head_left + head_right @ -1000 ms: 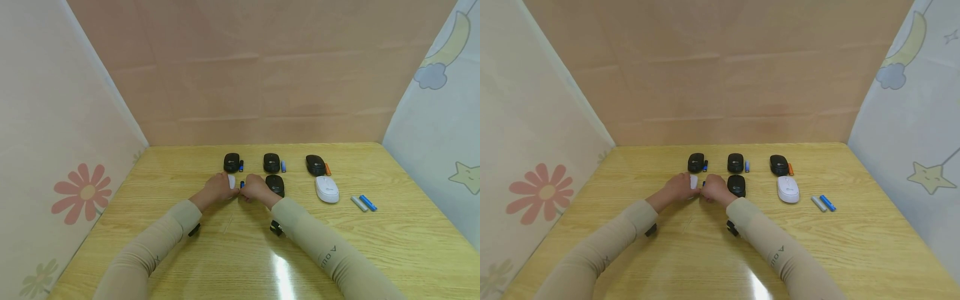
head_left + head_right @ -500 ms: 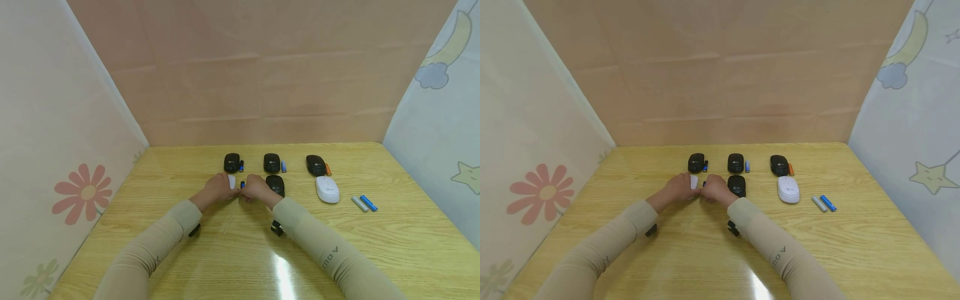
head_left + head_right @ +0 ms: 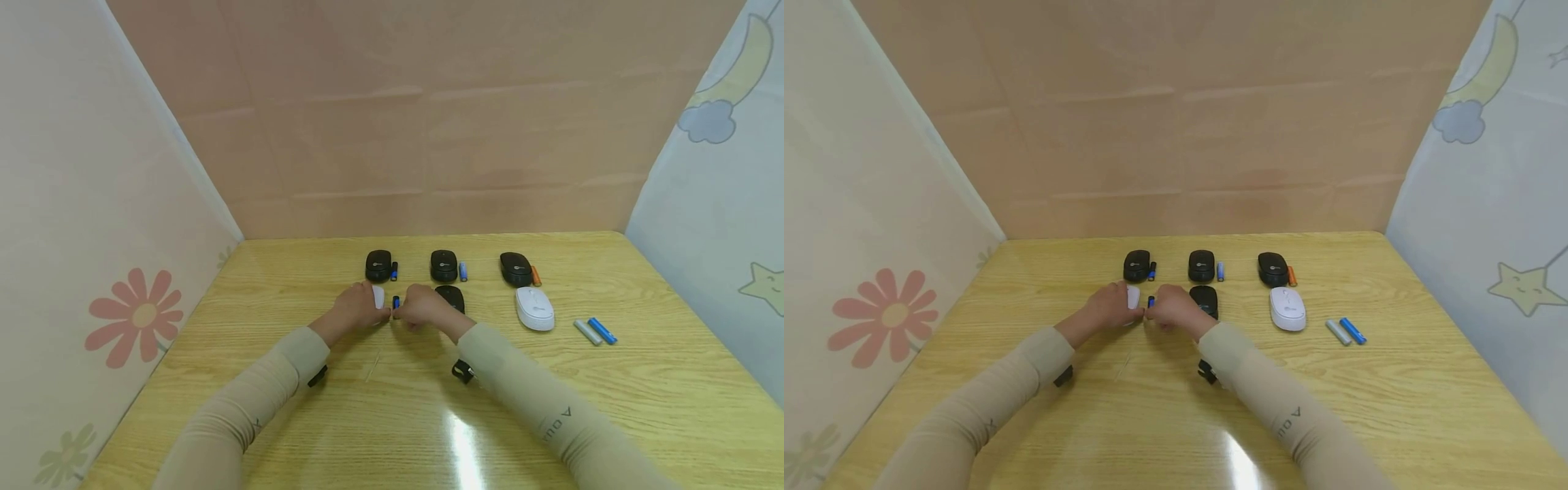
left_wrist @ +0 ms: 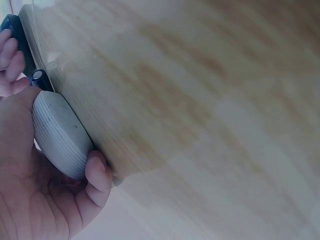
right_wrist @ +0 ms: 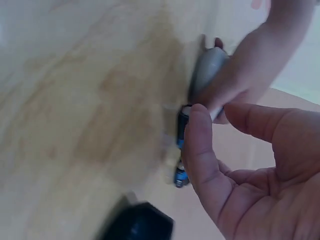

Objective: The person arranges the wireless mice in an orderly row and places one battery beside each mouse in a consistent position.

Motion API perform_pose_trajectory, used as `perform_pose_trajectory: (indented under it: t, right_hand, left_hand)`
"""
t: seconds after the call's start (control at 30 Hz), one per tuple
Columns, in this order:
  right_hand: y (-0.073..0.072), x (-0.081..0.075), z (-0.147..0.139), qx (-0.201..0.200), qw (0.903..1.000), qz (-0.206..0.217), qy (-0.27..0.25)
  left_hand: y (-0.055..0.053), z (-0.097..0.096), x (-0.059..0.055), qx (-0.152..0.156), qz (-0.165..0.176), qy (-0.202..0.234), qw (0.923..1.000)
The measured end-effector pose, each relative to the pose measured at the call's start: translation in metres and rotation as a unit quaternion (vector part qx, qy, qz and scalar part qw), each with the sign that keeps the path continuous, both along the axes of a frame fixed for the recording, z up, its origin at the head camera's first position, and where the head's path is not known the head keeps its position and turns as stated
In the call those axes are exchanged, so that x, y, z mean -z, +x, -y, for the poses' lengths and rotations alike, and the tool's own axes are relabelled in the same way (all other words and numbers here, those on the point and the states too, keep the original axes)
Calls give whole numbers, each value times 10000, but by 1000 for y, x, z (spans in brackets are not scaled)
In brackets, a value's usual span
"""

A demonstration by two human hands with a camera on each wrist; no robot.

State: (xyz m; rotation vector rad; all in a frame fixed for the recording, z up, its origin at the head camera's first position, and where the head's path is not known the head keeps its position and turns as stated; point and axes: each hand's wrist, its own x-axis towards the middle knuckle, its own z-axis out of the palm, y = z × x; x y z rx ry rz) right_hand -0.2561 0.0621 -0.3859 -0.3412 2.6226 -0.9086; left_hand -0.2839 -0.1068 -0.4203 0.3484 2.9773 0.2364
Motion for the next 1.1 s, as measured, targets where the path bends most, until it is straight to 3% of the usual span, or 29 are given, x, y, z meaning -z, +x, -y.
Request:
perform_pose_trajectory:
  t: [0.27,0.43,0.67,1.1]
  right_hand:
    - [10,-26,-16,-122,9996,-36,-254]
    - [13,-42,-33,-177,9987,-370,-301]
    - [15,-56,-71,-133,9972,-705,-188]
    - [31,-79,-151,249,9962,-630,-552]
  left_hand:
    - [0,1,-2,-32,73,-43,10000]
    - [1,3,-2,-23,66,-4,10000]
    - [2,3,-1,46,-23,-30,10000]
    - [1,-2,3,172,-111,-111,9997]
